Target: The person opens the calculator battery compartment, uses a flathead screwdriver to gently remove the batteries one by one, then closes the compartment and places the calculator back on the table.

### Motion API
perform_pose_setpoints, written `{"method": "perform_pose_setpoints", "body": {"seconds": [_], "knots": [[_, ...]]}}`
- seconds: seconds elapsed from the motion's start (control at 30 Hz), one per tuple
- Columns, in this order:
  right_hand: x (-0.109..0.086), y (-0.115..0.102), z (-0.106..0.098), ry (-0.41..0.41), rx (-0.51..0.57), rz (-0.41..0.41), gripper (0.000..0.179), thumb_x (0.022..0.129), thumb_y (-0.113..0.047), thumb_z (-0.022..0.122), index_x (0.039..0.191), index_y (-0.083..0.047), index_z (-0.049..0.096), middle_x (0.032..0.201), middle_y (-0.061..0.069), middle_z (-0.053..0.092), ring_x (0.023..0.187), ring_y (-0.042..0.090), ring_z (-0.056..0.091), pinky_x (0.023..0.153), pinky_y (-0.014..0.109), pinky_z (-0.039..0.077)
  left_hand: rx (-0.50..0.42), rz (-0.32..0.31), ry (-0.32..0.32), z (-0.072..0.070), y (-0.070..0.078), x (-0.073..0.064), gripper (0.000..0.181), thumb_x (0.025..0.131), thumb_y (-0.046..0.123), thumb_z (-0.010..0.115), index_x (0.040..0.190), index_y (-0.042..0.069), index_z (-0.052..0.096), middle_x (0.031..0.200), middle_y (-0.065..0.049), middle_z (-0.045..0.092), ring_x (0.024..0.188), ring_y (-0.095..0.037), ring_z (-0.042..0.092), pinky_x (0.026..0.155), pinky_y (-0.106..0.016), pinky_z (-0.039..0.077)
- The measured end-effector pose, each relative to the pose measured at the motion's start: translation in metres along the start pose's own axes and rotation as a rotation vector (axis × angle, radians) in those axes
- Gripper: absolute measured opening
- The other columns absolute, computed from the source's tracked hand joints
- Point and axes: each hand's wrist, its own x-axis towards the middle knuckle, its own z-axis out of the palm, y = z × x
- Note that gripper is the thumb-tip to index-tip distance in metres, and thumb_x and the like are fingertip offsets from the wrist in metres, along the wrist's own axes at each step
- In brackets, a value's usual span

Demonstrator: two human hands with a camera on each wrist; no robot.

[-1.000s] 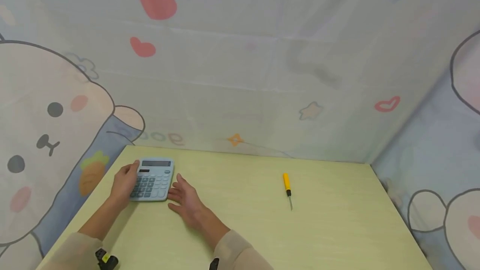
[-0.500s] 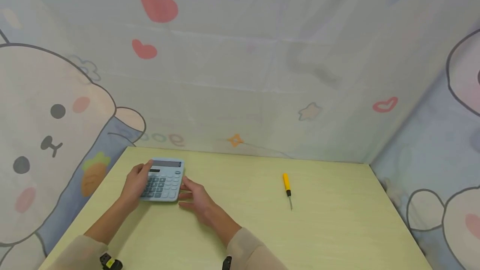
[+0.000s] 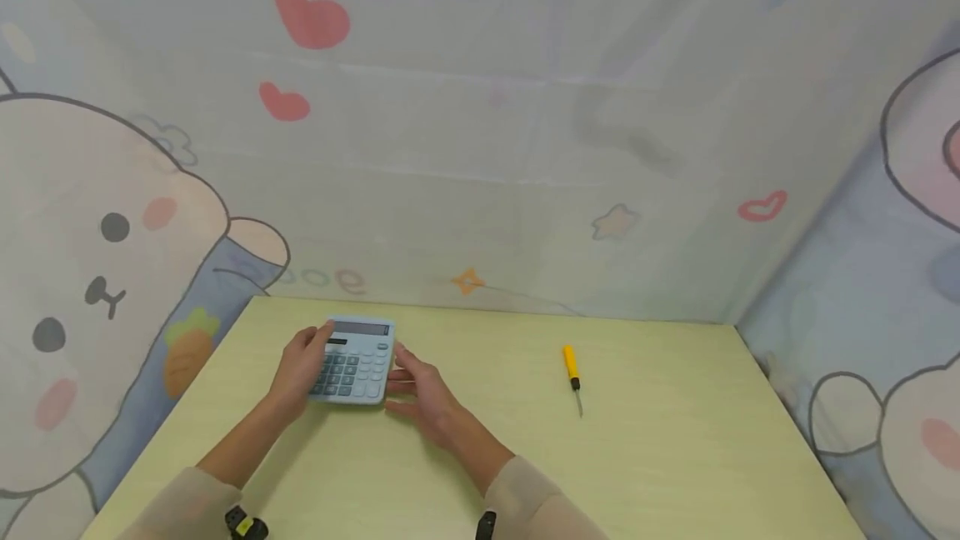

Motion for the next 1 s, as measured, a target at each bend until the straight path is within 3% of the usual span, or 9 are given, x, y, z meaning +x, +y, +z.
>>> {"method": "perform_pose_setpoints", "body": {"seconds": [0.33,0.57,1.0], "knots": [[-0.004,-0.015,-0.032,0.032,-0.008,-0.03,0.094,0.105,-0.058,0.055,0.158,0.014,0.027,0.149,0.033,0.044,0.14,0.045,0.047,0.114,0.056,0.044,-0.047,0.065,0.027,0.036,0.005,0.0,0.085,0.11,0.053,0.047,0.166,-0.004,0.02,0.169,-0.024,0.028,0.156,-0.041,0.027,0.126,-0.053,0.024],[-0.015,-0.025,-0.054,0.045,-0.02,-0.03,0.097,0.104,-0.062,0.055,0.159,0.012,0.026,0.153,0.033,0.041,0.143,0.046,0.044,0.115,0.055,0.043,-0.038,0.116,0.042,0.068,0.012,-0.004,0.089,0.109,0.049,0.051,0.166,-0.007,0.012,0.167,-0.027,0.029,0.157,-0.041,0.027,0.126,-0.053,0.022],[-0.037,-0.031,-0.086,0.12,-0.053,-0.019,0.09,0.106,-0.057,0.054,0.157,0.013,0.029,0.153,0.032,0.041,0.137,0.044,0.048,0.113,0.056,0.045,-0.083,0.186,-0.033,0.108,0.014,-0.012,0.09,0.107,0.045,0.057,0.166,-0.007,0.012,0.165,-0.026,0.032,0.153,-0.04,0.034,0.126,-0.054,0.023]]}}
